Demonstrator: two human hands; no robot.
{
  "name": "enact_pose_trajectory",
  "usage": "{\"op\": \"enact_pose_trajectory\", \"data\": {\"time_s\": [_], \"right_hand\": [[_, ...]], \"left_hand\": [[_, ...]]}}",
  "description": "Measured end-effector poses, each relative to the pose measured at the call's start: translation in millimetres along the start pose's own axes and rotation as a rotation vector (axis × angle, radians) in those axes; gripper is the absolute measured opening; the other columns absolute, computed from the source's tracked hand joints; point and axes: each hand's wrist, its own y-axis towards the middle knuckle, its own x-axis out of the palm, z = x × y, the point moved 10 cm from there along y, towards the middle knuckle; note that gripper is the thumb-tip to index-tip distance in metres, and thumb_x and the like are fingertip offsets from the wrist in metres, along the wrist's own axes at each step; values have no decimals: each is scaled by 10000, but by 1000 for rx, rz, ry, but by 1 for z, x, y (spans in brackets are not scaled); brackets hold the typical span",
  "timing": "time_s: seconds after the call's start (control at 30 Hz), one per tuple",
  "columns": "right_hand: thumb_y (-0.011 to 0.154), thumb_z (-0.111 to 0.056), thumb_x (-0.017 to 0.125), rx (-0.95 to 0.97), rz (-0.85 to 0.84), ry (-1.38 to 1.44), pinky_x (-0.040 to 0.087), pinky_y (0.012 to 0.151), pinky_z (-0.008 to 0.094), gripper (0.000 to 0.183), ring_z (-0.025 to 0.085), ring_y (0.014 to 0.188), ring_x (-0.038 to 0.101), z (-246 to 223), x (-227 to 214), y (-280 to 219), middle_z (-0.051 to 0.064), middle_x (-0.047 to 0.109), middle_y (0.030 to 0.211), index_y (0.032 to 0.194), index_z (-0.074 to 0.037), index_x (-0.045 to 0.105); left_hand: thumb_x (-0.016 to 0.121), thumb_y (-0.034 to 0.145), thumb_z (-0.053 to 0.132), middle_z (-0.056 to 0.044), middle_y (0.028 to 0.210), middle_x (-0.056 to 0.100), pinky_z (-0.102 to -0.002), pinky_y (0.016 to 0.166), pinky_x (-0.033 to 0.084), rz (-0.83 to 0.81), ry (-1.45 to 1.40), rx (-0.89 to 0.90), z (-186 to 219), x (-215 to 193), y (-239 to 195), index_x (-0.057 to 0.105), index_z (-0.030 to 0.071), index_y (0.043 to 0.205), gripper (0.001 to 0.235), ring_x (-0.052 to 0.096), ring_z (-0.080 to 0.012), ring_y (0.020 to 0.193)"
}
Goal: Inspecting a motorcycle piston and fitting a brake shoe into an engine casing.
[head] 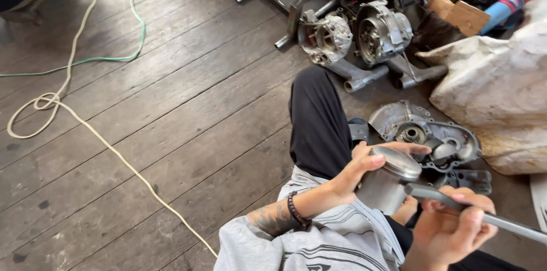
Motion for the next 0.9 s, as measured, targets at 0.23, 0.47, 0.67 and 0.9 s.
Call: {"op": "enact_pose_trajectory", "data": {"time_s": [0.23, 0.47, 0.67, 0.9], "right_hand": [[1071, -366, 523, -56, -121, -49, 437, 449, 260, 288, 174, 462, 481, -12, 23, -7, 37, 505, 755, 948, -107, 556], [1085, -387, 524, 4, -15, 33, 425, 475, 238, 280, 139, 603, 481, -18, 15, -5, 30, 473, 774, 978, -130, 550], [1084, -322, 513, -83, -59, 58, 442, 471, 278, 260, 155, 570, 486, -31, 14, 7, 50, 485, 727, 969, -94, 561], [1050, -367, 593, -142, -115, 120, 476, 611, 324, 288, 137, 469, 491, -56, 46, 7, 30, 534, 637, 929, -106, 613]], "left_hand": [[602, 925, 559, -171, 1466, 619, -301, 1068, 481, 1, 164, 8, -1, -6, 5, 685, 8, 1207, 625, 624, -203, 1298], [466, 942, 661, -58, 1483, 611, -371, 1136, 296, -40, 412, -26, -4, 3, 10, 670, 109, 1194, 640, 591, -152, 1335], [581, 901, 699, -44, 1233, 663, -335, 1097, 365, -112, 313, -24, 9, 25, 18, 550, 72, 1409, 808, 647, -155, 1129], [612, 916, 748, -50, 1009, 718, -314, 1086, 398, -144, 388, 40, 18, 39, 24, 482, -1, 1481, 947, 620, -96, 1007]]}}
